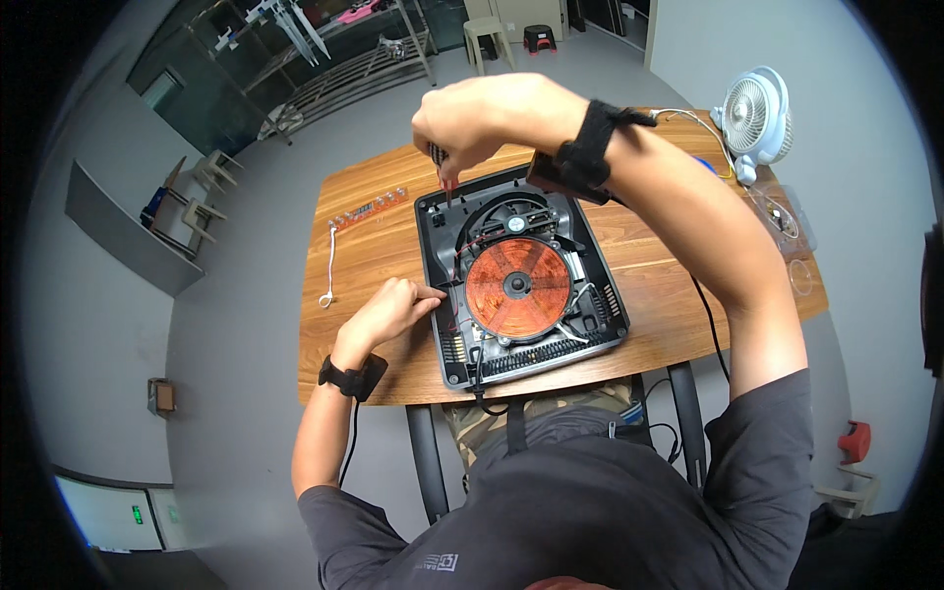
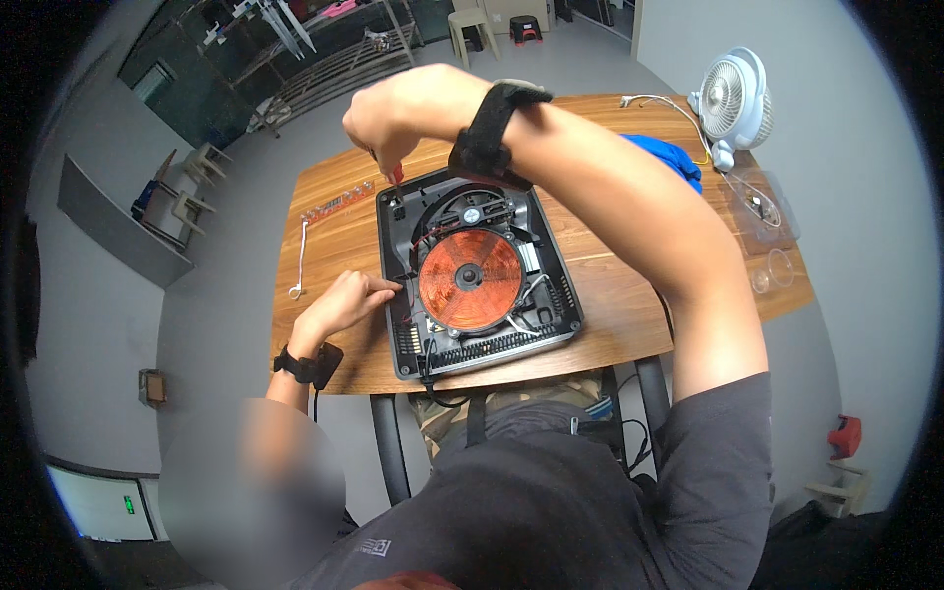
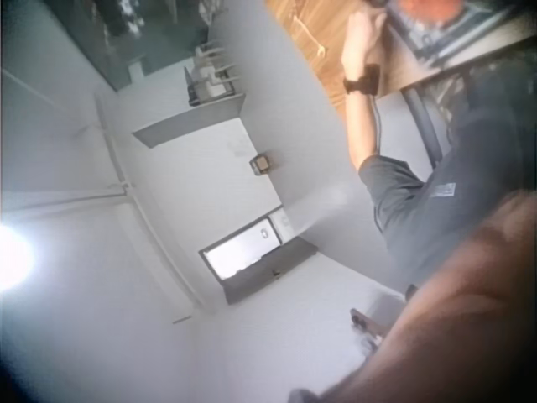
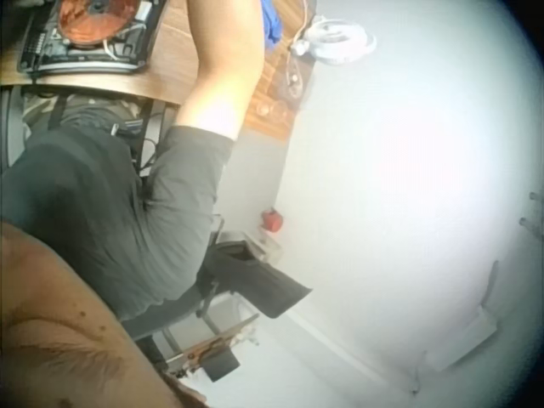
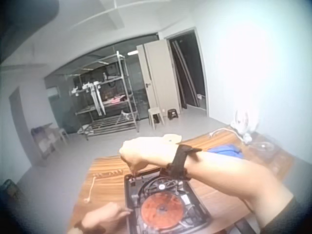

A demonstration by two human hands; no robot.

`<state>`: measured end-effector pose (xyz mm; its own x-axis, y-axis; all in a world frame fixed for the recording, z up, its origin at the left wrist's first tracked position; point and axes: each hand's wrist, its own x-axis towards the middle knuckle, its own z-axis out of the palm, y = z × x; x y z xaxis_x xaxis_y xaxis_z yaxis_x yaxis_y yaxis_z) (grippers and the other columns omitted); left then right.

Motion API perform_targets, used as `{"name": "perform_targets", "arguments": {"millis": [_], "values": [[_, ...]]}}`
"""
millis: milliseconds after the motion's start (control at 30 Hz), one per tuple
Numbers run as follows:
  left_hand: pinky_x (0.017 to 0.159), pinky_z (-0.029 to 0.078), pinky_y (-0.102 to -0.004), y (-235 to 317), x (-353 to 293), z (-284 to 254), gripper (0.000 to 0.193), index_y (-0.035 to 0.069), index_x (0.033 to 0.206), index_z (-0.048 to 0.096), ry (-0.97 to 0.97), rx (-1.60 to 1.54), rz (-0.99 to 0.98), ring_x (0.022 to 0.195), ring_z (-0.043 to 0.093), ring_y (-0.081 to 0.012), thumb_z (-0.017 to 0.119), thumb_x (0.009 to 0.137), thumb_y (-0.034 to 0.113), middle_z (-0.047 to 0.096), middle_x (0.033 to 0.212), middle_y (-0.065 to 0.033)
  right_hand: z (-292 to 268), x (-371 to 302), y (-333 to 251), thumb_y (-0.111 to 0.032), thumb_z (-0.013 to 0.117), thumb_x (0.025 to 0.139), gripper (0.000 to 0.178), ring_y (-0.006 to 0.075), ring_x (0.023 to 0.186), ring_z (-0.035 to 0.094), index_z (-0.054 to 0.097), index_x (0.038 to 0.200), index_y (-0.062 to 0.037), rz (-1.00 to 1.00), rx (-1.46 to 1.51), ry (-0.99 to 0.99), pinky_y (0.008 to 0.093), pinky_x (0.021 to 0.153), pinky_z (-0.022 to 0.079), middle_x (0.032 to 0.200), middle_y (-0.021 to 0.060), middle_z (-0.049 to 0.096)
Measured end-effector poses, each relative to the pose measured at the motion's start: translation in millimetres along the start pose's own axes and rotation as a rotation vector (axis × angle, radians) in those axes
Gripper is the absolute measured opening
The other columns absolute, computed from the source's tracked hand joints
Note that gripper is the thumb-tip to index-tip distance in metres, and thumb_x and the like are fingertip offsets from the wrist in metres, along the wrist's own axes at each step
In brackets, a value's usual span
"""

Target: The person cleans a fan with a blue cloth, then uses a screwdriver to secure screws on a circuit board inside an electronic device. They also place a copper-colored component onto the device.

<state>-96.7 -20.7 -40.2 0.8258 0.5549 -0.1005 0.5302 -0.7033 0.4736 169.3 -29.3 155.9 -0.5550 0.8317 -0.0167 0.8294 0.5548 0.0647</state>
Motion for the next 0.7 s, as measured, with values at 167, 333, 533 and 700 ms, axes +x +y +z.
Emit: {"name": "perform_targets", "arguments": {"millis": [167,333,533,700], "values": [[0.092,0.056,-0.0425,8,8,-6,0.028,0.001,0.117,0.074,-0.056,0.023,-0.033,0.103,0.071,-0.0388,0.064,0.099,0.019,0.074,0.109,-0.0218,1,-34,33,-0.051,0.078,0.088,0.049,0.0334,0.074,0.073,0.077,0.095,-0.0029,0.051,-0.002,0.104,0.0430,0.068,0.058,0.076,0.0161,0.073],[0.093,0.055,-0.0448,-1,-6,0,0.033,0.001,0.124,0.071,-0.049,0.023,0.000,0.104,0.069,-0.0408,0.063,0.100,0.023,0.072,0.114,-0.0226,59,-93,83,-0.072,0.069,0.084,0.067,0.0400,0.081,0.073,0.078,0.084,-0.0057,0.333,0.045,0.226,0.0506,0.076,0.059,0.077,0.0213,0.072],[0.091,0.055,-0.0479,6,-3,-11,0.037,0.002,0.126,0.069,-0.081,0.054,0.059,0.101,0.069,-0.0433,0.063,0.100,0.027,0.071,0.113,-0.0241,140,-173,116,-0.044,0.071,0.092,0.043,0.0441,0.079,0.072,0.080,0.092,-0.0013,0.642,0.182,0.356,0.0499,0.076,0.059,0.079,0.0287,0.071],[0.091,0.055,-0.0471,7,-6,-15,0.037,0.002,0.125,0.070,-0.079,0.046,0.029,0.101,0.069,-0.0430,0.063,0.100,0.027,0.071,0.111,-0.0242,172,-184,85,-0.044,0.070,0.093,0.050,0.0452,0.076,0.070,0.075,0.091,0.0053,0.781,0.313,0.349,0.0497,0.070,0.057,0.076,0.0283,0.069]]}}
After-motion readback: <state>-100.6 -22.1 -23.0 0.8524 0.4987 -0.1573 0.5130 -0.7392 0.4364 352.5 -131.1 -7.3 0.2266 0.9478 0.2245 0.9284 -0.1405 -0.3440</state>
